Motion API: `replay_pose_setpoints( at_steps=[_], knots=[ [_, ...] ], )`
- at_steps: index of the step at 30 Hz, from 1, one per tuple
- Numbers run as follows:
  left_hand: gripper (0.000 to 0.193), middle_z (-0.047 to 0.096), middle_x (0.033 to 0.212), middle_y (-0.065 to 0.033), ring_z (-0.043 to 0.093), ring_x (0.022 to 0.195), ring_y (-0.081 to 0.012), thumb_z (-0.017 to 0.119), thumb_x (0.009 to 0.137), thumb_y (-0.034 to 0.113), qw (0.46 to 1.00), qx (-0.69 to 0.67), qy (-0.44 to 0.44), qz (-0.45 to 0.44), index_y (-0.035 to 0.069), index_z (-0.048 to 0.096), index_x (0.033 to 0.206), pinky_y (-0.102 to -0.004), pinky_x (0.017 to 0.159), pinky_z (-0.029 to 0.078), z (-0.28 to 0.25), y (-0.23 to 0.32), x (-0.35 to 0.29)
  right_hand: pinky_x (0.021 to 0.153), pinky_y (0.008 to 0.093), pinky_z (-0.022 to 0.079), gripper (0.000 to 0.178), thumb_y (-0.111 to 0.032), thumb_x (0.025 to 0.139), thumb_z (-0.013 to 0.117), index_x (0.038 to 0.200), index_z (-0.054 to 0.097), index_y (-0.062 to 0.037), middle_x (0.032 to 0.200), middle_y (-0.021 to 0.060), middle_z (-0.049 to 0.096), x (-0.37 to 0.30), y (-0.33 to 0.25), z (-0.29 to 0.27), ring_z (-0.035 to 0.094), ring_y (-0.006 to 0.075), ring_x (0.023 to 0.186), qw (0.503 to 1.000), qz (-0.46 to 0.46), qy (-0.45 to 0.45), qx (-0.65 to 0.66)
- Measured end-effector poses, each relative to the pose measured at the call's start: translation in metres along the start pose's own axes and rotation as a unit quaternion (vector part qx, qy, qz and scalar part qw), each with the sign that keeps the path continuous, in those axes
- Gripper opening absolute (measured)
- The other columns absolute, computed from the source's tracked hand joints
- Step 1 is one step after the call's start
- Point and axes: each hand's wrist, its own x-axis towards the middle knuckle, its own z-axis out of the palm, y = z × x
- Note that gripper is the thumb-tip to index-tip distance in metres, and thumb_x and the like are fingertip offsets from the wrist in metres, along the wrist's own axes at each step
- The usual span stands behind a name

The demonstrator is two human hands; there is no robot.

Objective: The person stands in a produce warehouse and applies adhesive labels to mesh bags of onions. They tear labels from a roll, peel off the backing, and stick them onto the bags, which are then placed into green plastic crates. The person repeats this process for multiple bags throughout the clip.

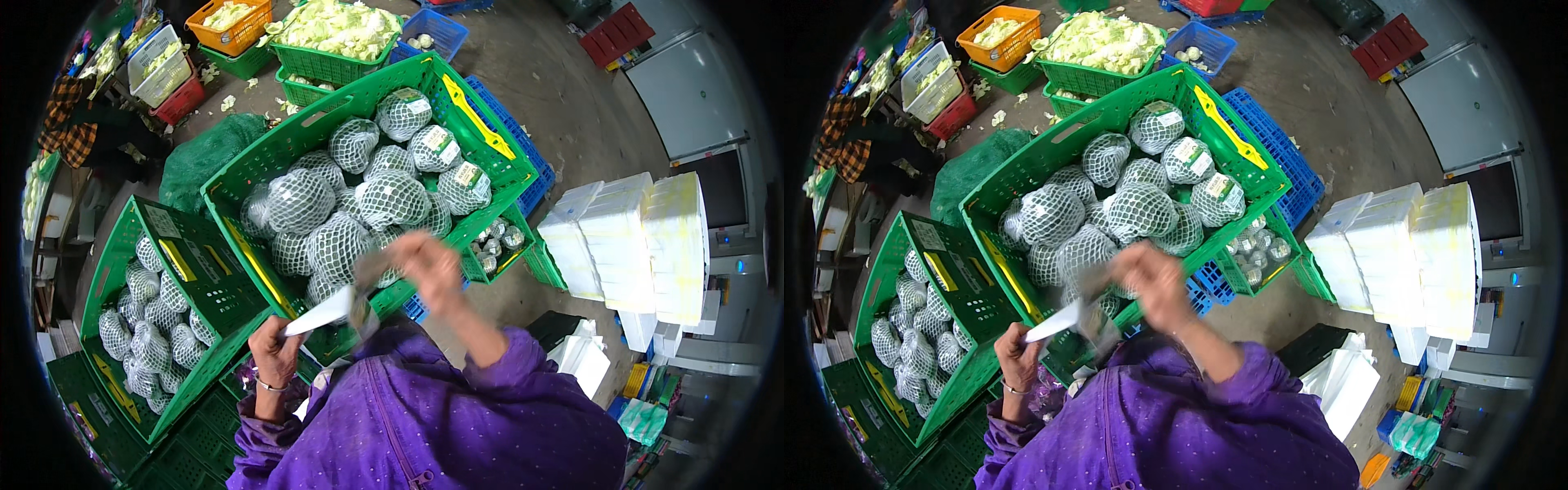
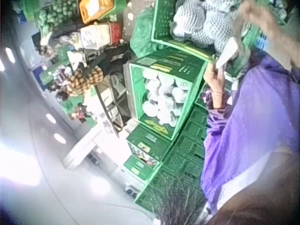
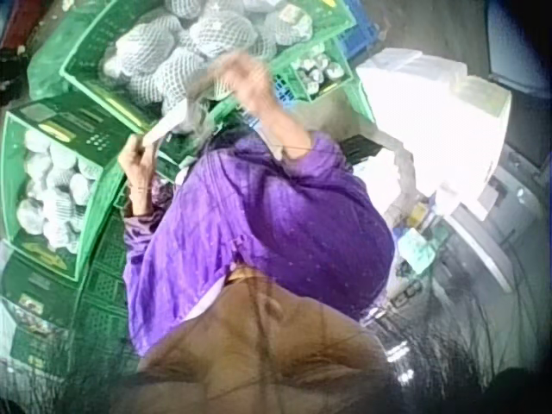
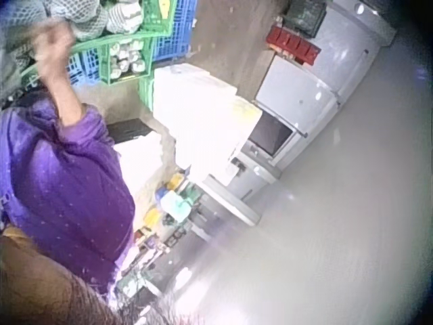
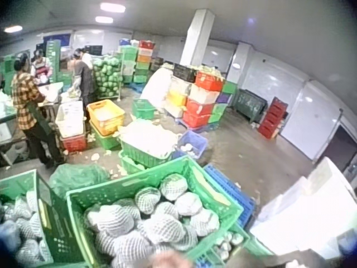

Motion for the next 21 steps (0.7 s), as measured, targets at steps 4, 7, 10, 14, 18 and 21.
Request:
replay_pose_setpoints(
  at_steps=[4, 7, 10, 14, 18, 21],
  knots=[
    [0.02, 0.059, 0.072, -0.0055, 0.056, 0.064, -0.0173, 0.069, 0.066, -0.001, 1.0, 0.024, 0.005, 0.017, 0.005, 0.063, 0.085, -0.0264, 0.058, 0.043, -0.008, 0.003, 0.011, 0.057, 0.0247, 0.044, 0.01, -0.009, 0.092, 0.051, 0.094, 0.049, -0.0004, 0.077, 0.0057, 0.059, 0.084, 0.042, -0.08, 0.053, 0.0088, 0.065, 0.985, 0.06, 0.122, -0.11],
    [0.029, 0.061, 0.092, -0.0108, 0.057, 0.088, -0.0292, 0.068, 0.056, 0.0, 0.981, 0.158, -0.003, 0.116, 0.008, 0.064, 0.084, -0.0348, 0.073, 0.045, -0.015, 0.019, 0.026, 0.064, 0.0295, 0.047, 0.03, -0.013, 0.085, 0.062, 0.106, 0.044, -0.0019, 0.087, 0.0125, 0.062, 0.112, 0.085, -0.109, 0.058, 0.0125, 0.078, 0.966, 0.154, -0.004, -0.209],
    [0.025, 0.061, 0.093, -0.0128, 0.058, 0.088, -0.0306, 0.067, 0.058, 0.0, 0.957, 0.187, 0.032, 0.22, 0.006, 0.059, 0.081, -0.04, 0.078, 0.044, -0.018, 0.027, 0.038, 0.069, 0.0349, 0.047, 0.041, -0.019, 0.079, 0.069, 0.106, 0.043, -0.0019, 0.091, 0.0154, 0.061, 0.119, 0.094, -0.097, 0.06, 0.0195, 0.082, 0.9, 0.15, -0.022, -0.41],
    [0.022, 0.06, 0.073, -0.0115, 0.06, 0.064, -0.0267, 0.065, 0.063, 0.0, 0.962, 0.143, 0.066, 0.223, 0.001, 0.059, 0.084, -0.0327, 0.054, 0.047, -0.041, 0.02, 0.032, 0.087, 0.0419, 0.043, 0.069, -0.02, 0.073, 0.073, 0.127, 0.035, -0.0011, 0.117, 0.0271, 0.05, 0.105, 0.084, -0.081, 0.051, 0.0397, 0.108, 0.832, 0.006, 0.016, -0.554],
    [0.022, 0.059, 0.069, -0.0101, 0.059, 0.059, -0.0222, 0.061, 0.067, -0.002, 0.958, 0.189, 0.093, 0.193, 0.001, 0.063, 0.089, -0.0295, 0.051, 0.046, -0.086, 0.037, 0.02, 0.096, 0.0381, 0.038, 0.072, -0.02, 0.073, 0.074, 0.131, 0.036, -0.0029, 0.123, 0.0179, 0.049, 0.063, 0.027, 0.028, 0.05, 0.0308, 0.113, 0.94, 0.052, -0.255, -0.221],
    [0.027, 0.064, 0.079, -0.0136, 0.063, 0.07, -0.0265, 0.062, 0.066, 0.002, 0.906, 0.294, 0.15, 0.266, -0.002, 0.064, 0.093, -0.0313, 0.061, 0.05, -0.131, 0.055, 0.028, 0.096, 0.0354, 0.039, 0.061, -0.014, 0.074, 0.072, 0.127, 0.044, -0.0049, 0.119, 0.0074, 0.054, 0.012, 0.017, 0.13, 0.052, 0.0207, 0.107, 0.868, 0.075, -0.491, 0.012]
  ],
)
